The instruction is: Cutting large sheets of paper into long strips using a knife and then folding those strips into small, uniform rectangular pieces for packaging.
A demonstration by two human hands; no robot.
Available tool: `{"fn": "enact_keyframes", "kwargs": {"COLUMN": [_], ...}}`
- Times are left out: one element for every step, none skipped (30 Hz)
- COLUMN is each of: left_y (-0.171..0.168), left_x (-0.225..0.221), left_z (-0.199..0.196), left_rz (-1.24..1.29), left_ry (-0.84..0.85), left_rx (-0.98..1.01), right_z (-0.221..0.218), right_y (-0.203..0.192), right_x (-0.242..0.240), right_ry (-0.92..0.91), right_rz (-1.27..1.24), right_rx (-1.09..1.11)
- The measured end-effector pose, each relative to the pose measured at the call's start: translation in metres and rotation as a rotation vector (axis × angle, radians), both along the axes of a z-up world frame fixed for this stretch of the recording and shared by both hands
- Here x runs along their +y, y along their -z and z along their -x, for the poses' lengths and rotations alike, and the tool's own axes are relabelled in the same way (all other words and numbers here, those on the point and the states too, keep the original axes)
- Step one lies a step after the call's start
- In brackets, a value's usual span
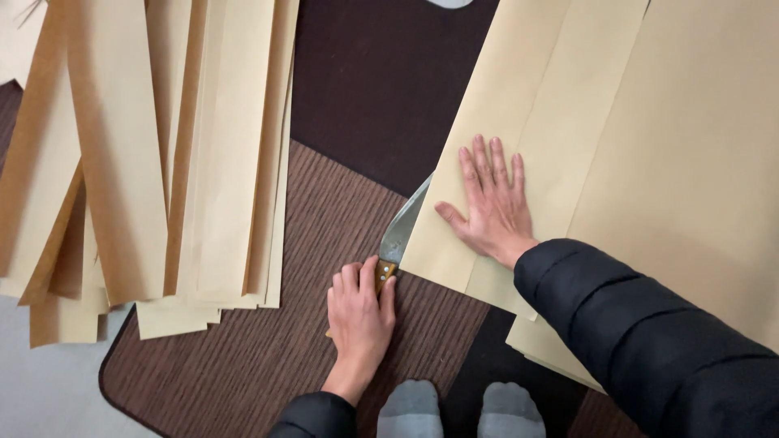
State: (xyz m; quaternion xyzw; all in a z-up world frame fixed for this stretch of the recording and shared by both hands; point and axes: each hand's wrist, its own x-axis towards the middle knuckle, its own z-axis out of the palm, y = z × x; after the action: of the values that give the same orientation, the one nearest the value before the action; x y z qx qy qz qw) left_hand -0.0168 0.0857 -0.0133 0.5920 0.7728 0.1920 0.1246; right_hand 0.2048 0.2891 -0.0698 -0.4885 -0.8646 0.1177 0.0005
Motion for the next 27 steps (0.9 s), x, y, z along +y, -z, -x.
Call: {"fn": "enact_keyframes", "kwargs": {"left_y": [0.001, 0.002, 0.003, 0.011, 0.020, 0.029, 0.030, 0.031, 0.033, 0.034, 0.036, 0.037, 0.039, 0.041, 0.043, 0.045, 0.048, 0.050, 0.050, 0.050, 0.050, 0.051, 0.052, 0.053, 0.054, 0.055, 0.056], "left_x": [0.005, 0.009, 0.014, 0.017, 0.019, 0.022, 0.026, 0.030, 0.034, 0.039, 0.043, 0.047, 0.052, 0.057, 0.062, 0.068, 0.073, 0.079, 0.085, 0.091, 0.097, 0.103, 0.109, 0.115, 0.120, 0.125, 0.130], "left_z": [0.001, 0.001, 0.002, 0.002, 0.003, 0.004, 0.004, 0.004, 0.004, 0.004, 0.004, 0.004, 0.003, 0.003, 0.003, 0.003, 0.003, 0.002, 0.002, 0.002, 0.002, 0.002, 0.001, 0.001, 0.001, 0.000, -0.001], "left_rz": [-0.003, 0.009, 0.020, 0.017, 0.006, -0.005, -0.007, -0.006, -0.007, -0.010, -0.010, -0.010, -0.012, -0.017, -0.022, -0.024, -0.031, -0.039, -0.041, -0.030, -0.019, -0.020, -0.015, -0.011, -0.013, -0.007, -0.002], "left_ry": [0.003, 0.005, 0.007, 0.010, 0.010, 0.010, 0.014, 0.015, 0.016, 0.020, 0.020, 0.020, 0.023, 0.026, 0.029, 0.032, 0.033, 0.034, 0.036, 0.041, 0.046, 0.048, 0.053, 0.057, 0.059, 0.067, 0.076], "left_rx": [-0.001, -0.005, -0.009, -0.010, 0.037, 0.085, 0.083, 0.083, 0.084, 0.082, 0.084, 0.086, 0.085, 0.086, 0.086, 0.085, 0.089, 0.093, 0.090, 0.085, 0.082, 0.081, 0.091, 0.101, 0.101, 0.092, 0.082], "right_z": [0.000, 0.001, 0.001, 0.001, 0.001, 0.000, 0.000, 0.000, 0.000, 0.000, 0.000, 0.000, 0.000, 0.000, 0.000, 0.000, 0.000, 0.001, 0.001, 0.001, 0.001, 0.002, 0.003, 0.003, 0.003, 0.003, 0.002], "right_y": [-0.001, -0.002, -0.002, -0.002, -0.002, -0.002, -0.001, -0.001, -0.001, 0.000, 0.000, 0.000, 0.001, 0.002, 0.002, 0.002, 0.002, 0.002, 0.001, 0.000, -0.001, -0.002, -0.003, -0.005, -0.003, -0.001, 0.000], "right_x": [0.000, -0.001, -0.001, -0.001, -0.001, -0.001, -0.001, -0.002, -0.001, -0.001, -0.001, -0.001, -0.001, -0.001, -0.002, -0.002, -0.002, -0.002, -0.002, -0.002, -0.002, -0.002, -0.002, -0.001, -0.001, -0.001, -0.002], "right_ry": [0.003, 0.002, 0.000, 0.004, 0.010, 0.017, 0.020, 0.019, 0.019, 0.022, 0.020, 0.017, 0.021, 0.020, 0.020, 0.023, 0.022, 0.021, 0.024, 0.022, 0.021, 0.023, 0.025, 0.026, 0.028, 0.024, 0.021], "right_rz": [-0.003, -0.008, -0.014, -0.017, -0.006, 0.006, 0.004, 0.001, -0.003, -0.006, -0.007, -0.008, -0.010, -0.013, -0.016, -0.017, -0.012, -0.008, -0.009, -0.004, 0.000, -0.001, 0.001, 0.003, 0.002, 0.002, 0.001], "right_rx": [-0.001, -0.002, -0.001, -0.002, -0.014, -0.025, -0.027, -0.025, -0.022, -0.024, -0.034, -0.044, -0.046, -0.052, -0.059, -0.061, -0.068, -0.075, -0.078, -0.078, -0.076, -0.076, -0.082, -0.088, -0.088, -0.090, -0.092]}}
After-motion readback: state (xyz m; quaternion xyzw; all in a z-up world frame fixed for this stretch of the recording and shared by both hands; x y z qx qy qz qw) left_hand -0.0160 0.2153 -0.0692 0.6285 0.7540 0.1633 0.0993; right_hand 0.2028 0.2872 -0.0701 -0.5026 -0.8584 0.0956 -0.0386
